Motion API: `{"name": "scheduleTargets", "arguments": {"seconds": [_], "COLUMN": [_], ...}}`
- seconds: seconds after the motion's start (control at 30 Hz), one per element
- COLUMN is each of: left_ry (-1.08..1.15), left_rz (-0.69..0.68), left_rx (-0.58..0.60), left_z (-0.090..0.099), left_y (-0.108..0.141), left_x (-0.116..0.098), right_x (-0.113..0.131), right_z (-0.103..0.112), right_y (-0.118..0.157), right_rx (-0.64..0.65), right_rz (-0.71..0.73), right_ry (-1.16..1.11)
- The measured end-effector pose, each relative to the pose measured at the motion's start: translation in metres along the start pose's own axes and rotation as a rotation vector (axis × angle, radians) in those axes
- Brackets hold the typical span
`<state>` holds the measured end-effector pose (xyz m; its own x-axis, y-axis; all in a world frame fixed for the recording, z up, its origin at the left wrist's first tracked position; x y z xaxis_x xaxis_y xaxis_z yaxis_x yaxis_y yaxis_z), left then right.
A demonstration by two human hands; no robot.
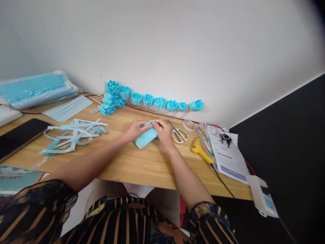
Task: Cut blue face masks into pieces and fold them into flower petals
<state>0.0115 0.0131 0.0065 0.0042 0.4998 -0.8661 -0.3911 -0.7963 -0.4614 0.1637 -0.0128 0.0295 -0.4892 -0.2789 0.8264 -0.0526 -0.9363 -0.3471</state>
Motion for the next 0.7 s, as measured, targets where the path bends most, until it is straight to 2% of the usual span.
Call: {"name": "scheduleTargets", "arguments": {"seconds": [0.3, 0.5, 0.7], "left_ry": [-0.012, -0.016, -0.087], "left_rz": [-0.022, -0.033, -0.020], "left_rx": [0.012, -0.003, -0.089], "left_z": [-0.001, 0.001, 0.003], "left_y": [0.002, 0.002, 0.002], "left_x": [-0.002, -0.003, -0.003], "right_x": [0.002, 0.005, 0.021], "right_z": [0.001, 0.000, -0.002], "right_y": [0.002, -0.002, -0.023], "right_rx": [-0.060, -0.003, 0.104], "right_rz": [-0.022, -0.025, 0.111], "right_ry": [0.010, 0.001, 0.291]}}
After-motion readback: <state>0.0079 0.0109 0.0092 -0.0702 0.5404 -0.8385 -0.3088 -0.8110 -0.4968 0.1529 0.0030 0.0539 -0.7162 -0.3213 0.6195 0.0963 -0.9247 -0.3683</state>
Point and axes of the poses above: each hand's wrist, its own y-axis away from the middle knuckle, its own z-axis out of the back of the hand, x = y × z, the point moved 2 cm from there along -y, towards the middle knuckle, and after that the axes turned 13 degrees about -z, right-handed, at the moved point
